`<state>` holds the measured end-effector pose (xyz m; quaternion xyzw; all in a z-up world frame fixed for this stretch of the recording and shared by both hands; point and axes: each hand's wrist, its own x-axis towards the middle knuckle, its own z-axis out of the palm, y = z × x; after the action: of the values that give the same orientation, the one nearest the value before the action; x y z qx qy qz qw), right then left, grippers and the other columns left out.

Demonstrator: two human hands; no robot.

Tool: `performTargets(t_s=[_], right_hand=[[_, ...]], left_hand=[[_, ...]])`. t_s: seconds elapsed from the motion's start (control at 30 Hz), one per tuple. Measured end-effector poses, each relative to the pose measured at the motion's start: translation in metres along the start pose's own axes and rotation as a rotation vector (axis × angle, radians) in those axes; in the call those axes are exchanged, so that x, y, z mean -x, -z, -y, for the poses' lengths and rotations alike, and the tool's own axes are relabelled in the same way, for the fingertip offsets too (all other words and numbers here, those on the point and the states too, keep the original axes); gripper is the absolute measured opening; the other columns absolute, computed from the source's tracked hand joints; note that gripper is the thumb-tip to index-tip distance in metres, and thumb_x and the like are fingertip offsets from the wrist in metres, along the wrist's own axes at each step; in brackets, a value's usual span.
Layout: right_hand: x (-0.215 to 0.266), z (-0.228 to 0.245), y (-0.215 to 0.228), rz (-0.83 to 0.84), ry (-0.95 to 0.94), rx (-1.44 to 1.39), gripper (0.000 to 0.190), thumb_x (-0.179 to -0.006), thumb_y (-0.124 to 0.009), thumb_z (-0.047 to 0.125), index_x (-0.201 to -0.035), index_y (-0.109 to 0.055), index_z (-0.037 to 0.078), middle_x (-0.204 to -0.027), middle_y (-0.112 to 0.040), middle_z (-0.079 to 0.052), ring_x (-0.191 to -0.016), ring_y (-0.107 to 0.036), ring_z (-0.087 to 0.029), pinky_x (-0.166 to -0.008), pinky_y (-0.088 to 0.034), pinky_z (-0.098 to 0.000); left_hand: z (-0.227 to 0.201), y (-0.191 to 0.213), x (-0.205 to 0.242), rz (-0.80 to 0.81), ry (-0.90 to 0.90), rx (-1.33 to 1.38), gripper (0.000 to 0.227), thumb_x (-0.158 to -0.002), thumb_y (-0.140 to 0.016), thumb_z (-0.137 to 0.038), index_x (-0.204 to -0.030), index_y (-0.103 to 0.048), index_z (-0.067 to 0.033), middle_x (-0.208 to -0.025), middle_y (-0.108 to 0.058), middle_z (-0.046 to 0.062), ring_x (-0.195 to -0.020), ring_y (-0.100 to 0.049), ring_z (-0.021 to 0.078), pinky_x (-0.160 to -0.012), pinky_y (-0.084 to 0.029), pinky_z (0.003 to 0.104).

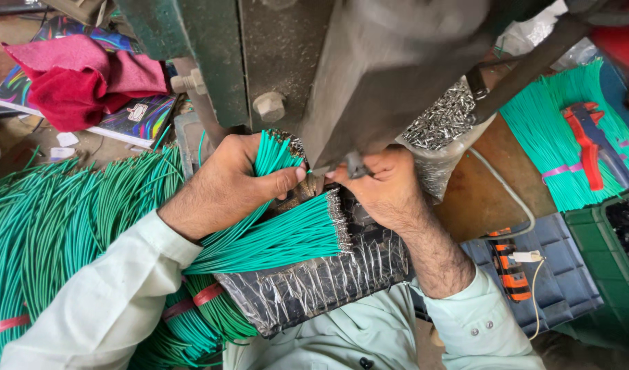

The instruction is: The person repeatedly inserts green insulated wires into a press machine and crimps metal connectors onto their ends. The person holds a bundle of wires in the left hand and feeds individual wires into the press with the right hand, then removes the finished wire and places it into a tray.

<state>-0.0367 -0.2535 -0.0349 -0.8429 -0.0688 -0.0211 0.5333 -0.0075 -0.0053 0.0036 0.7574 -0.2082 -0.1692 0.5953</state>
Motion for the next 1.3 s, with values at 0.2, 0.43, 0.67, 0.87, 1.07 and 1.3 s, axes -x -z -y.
performTargets(t_s=[0.2,0.43,0.67,0.87,1.07,1.3], right_hand=[[0.032,0.028,0.023,0.047,0.37,-0.125,0.014,-0.096,-0.073,0.006,-0.107,-0.073,-0.002,-0.108,-0.076,-0.009,-0.101,-0.073,-0.013,-0.089,-0.06,-0.0276],[0.049,0.027,0.035,0.043,0.308,0.415,0.013,-0.087,-0.075,0.008,-0.1,-0.075,0.004,-0.093,-0.069,-0.007,-0.087,-0.068,-0.019,-0.078,-0.055,-0.0315],[0.04,0.024,0.021,-0.121,0.091,-0.049,0.01,-0.1,-0.065,0.004,-0.107,-0.068,-0.002,-0.091,-0.072,-0.007,-0.082,-0.068,-0.013,-0.076,-0.058,-0.0292],[0.022,0.014,-0.002,-0.048,0.184,-0.185,0.008,-0.102,-0.063,0.001,-0.107,-0.066,-0.004,-0.098,-0.076,-0.007,-0.094,-0.074,-0.012,-0.086,-0.061,-0.0276],[0.01,0.01,-0.008,-0.011,0.143,-0.265,0.008,-0.097,-0.071,0.004,-0.103,-0.07,-0.002,-0.095,-0.075,-0.005,-0.09,-0.07,-0.009,-0.082,-0.059,-0.0256],[0.006,0.0,-0.002,0.009,0.099,-0.152,0.011,-0.095,-0.076,0.007,-0.09,-0.071,-0.001,-0.082,-0.072,-0.002,-0.078,-0.067,-0.007,-0.069,-0.055,-0.0228]], left_hand=[[-0.01,-0.003,0.005,0.084,0.008,0.175,0.012,-0.089,-0.073,-0.014,-0.094,-0.076,-0.0035,-0.079,-0.076,-0.002,-0.072,-0.066,0.0041,-0.065,-0.057,0.026],[-0.004,-0.001,0.004,0.061,-0.053,0.012,0.011,-0.091,-0.074,-0.015,-0.091,-0.076,-0.0037,-0.076,-0.072,-0.001,-0.073,-0.064,0.0041,-0.068,-0.056,0.026],[-0.01,-0.002,0.006,0.119,-0.028,0.094,0.009,-0.091,-0.075,-0.011,-0.087,-0.072,-0.0028,-0.072,-0.07,-0.001,-0.07,-0.063,0.006,-0.066,-0.055,0.026],[-0.004,-0.004,0.004,0.073,-0.008,0.147,0.008,-0.091,-0.071,-0.009,-0.088,-0.071,-0.0015,-0.075,-0.071,0.0,-0.069,-0.066,0.0072,-0.065,-0.057,0.026],[0.0,0.001,0.004,0.043,-0.041,0.11,0.011,-0.092,-0.071,-0.01,-0.087,-0.072,-0.0008,-0.074,-0.071,0.0,-0.066,-0.066,0.0075,-0.062,-0.056,0.026],[0.003,-0.001,0.002,0.058,-0.055,0.093,0.012,-0.092,-0.071,-0.013,-0.089,-0.072,-0.001,-0.073,-0.071,0.001,-0.066,-0.065,0.0071,-0.062,-0.056,0.026]])
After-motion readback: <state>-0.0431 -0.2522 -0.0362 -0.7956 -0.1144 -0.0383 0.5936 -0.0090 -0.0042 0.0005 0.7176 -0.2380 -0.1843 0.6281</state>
